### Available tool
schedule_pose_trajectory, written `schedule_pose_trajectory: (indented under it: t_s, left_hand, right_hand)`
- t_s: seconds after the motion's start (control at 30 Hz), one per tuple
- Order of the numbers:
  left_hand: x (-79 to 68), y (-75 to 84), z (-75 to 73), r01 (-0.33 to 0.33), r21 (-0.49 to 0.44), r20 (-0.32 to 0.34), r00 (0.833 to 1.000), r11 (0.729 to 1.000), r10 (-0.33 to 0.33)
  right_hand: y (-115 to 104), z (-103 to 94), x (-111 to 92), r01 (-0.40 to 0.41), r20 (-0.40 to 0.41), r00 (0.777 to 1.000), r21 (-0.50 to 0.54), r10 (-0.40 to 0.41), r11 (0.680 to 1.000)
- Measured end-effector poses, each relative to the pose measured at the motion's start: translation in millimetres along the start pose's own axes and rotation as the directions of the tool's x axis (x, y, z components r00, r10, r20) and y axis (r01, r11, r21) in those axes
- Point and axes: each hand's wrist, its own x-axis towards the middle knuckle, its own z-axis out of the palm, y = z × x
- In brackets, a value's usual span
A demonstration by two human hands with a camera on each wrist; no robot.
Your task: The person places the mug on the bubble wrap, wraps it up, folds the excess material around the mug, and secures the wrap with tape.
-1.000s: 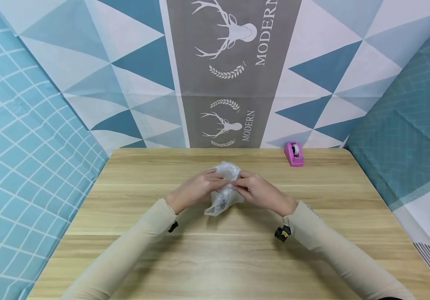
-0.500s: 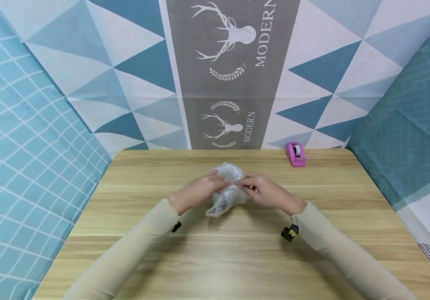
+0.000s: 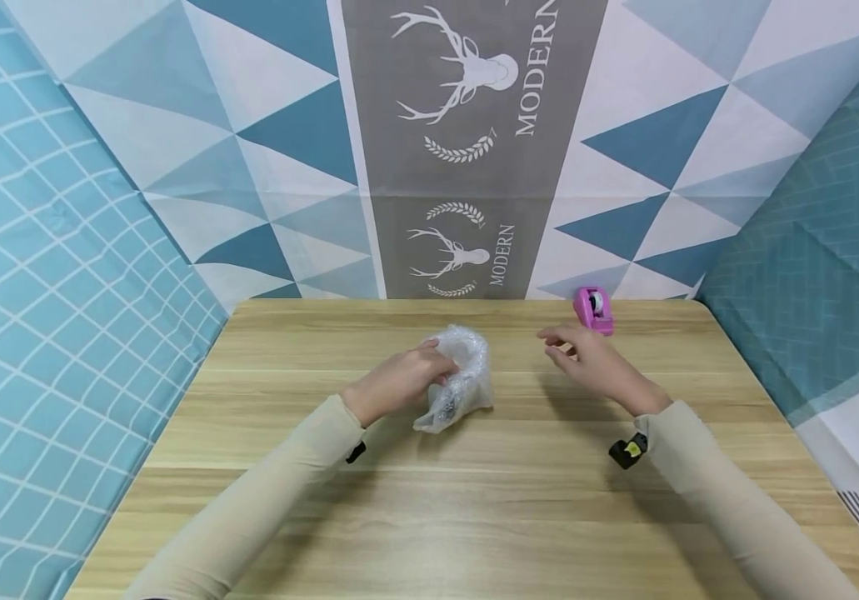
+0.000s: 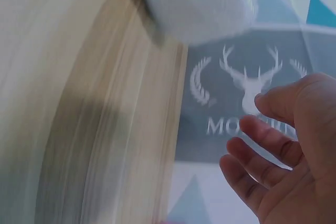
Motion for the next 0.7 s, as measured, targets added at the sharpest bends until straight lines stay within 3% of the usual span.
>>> schedule_pose_trajectory:
  t_s: [0.17, 0.4, 0.57, 0.7]
  left_hand:
    - [2.0, -0.2, 1.5, 0.011, -0.013, 0.001, 1.000, 1.000, -0.011]
    - [2.7, 0.0, -0.8, 0.011, -0.050, 0.005, 1.000, 0.999, -0.011]
    - [2.7, -0.1, -0.9, 0.019, -0.059, 0.000, 1.000, 0.998, -0.019]
    - [2.9, 0.2, -0.9, 0.029, -0.065, 0.008, 1.000, 0.997, -0.029]
  right_hand:
    - [22, -14.0, -5, -0.047, -0.053, 0.998, -0.015, 0.047, 0.999]
    - [41, -29.2, -9, -0.182, -0.109, 0.978, -0.010, 0.180, 0.983]
    - [50, -39.4, -6, -0.301, -0.062, 0.952, -0.012, 0.300, 0.954]
    - [58, -44.5, -5, -0.336, -0.044, 0.941, -0.028, 0.335, 0.941]
